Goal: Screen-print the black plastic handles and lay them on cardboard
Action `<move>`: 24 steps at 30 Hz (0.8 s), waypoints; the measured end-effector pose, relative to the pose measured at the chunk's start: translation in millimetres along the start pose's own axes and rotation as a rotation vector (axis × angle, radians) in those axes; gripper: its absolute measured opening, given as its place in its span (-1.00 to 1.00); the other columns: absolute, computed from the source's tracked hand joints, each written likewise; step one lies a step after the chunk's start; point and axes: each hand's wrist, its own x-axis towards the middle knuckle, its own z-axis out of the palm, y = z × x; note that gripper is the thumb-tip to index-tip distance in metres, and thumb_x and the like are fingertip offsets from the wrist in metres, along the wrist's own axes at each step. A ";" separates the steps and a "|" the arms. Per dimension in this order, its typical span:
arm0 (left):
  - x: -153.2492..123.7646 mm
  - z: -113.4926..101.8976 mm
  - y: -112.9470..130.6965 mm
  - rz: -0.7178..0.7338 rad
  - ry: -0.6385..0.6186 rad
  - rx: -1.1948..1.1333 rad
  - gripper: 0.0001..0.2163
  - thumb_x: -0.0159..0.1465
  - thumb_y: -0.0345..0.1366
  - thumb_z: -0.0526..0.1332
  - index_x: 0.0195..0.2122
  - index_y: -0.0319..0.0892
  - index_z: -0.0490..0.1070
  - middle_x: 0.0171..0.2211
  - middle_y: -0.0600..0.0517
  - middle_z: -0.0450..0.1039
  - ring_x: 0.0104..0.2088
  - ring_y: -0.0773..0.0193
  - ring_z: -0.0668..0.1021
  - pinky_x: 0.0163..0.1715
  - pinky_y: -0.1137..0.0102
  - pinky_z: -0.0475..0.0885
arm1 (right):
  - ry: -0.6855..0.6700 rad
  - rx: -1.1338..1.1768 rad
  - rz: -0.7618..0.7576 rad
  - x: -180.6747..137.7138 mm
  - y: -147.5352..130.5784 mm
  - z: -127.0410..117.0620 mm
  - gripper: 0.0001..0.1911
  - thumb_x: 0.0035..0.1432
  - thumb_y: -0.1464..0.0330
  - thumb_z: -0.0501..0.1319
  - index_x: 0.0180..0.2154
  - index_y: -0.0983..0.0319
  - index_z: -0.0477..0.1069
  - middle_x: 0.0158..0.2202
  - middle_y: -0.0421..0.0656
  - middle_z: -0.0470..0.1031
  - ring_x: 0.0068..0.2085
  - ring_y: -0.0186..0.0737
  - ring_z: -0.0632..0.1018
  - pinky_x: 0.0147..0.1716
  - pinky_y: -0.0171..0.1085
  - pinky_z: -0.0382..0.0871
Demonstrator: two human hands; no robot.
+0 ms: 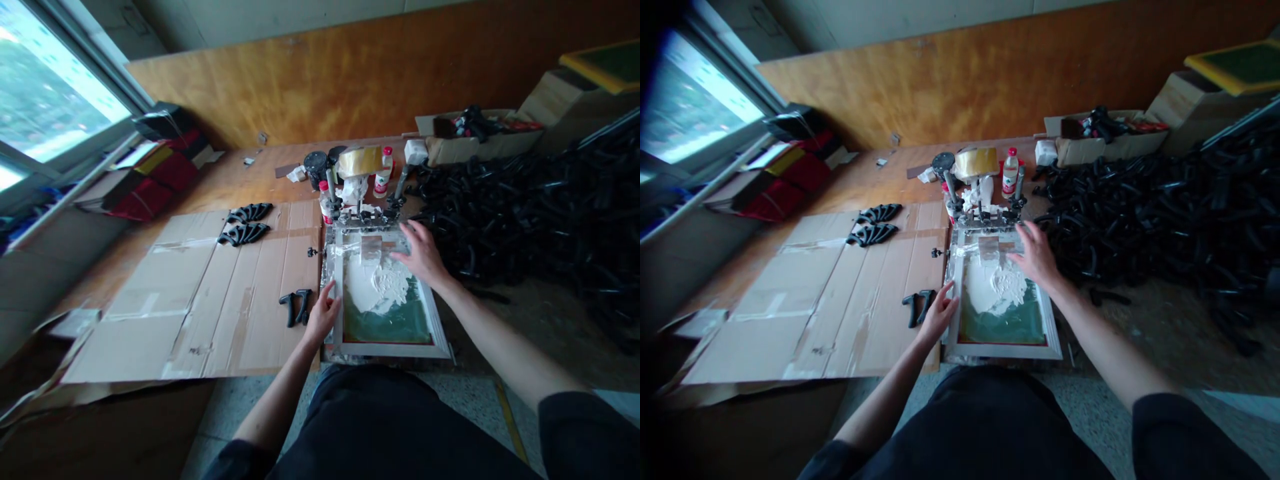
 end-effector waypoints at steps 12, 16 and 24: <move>17.9 6.3 -34.5 0.020 -0.026 0.197 -0.46 0.30 -0.04 0.10 0.28 -0.08 0.22 -0.39 0.07 0.44 -0.38 0.30 0.48 -0.37 0.44 0.32 | -0.568 -0.023 -0.665 -61.0 -49.5 13.4 -0.79 0.12 0.56 0.15 -0.27 0.21 0.48 -0.27 -0.16 0.54 -0.25 -0.25 0.52 -0.29 -0.33 0.28; 16.5 6.8 -30.9 -0.002 0.009 0.154 -0.47 0.28 -0.05 0.14 0.25 -0.10 0.26 -0.41 0.08 0.44 -0.42 0.31 0.46 -0.39 0.45 0.32 | -0.515 -0.007 -0.599 -56.6 -49.7 10.3 -0.89 0.09 0.50 0.23 -0.34 0.19 0.48 -0.34 -0.20 0.53 -0.28 -0.25 0.51 -0.33 -0.33 0.27; 9.2 4.6 -12.7 -0.046 0.022 0.040 -0.44 0.21 -0.03 0.21 0.21 -0.14 0.31 -0.50 0.14 0.37 -0.53 0.39 0.39 -0.50 0.50 0.25 | -0.426 0.053 -0.596 -73.5 -52.7 22.4 -0.84 0.19 0.45 0.20 -0.19 0.20 0.50 -0.26 -0.16 0.57 -0.26 -0.23 0.55 -0.28 -0.31 0.36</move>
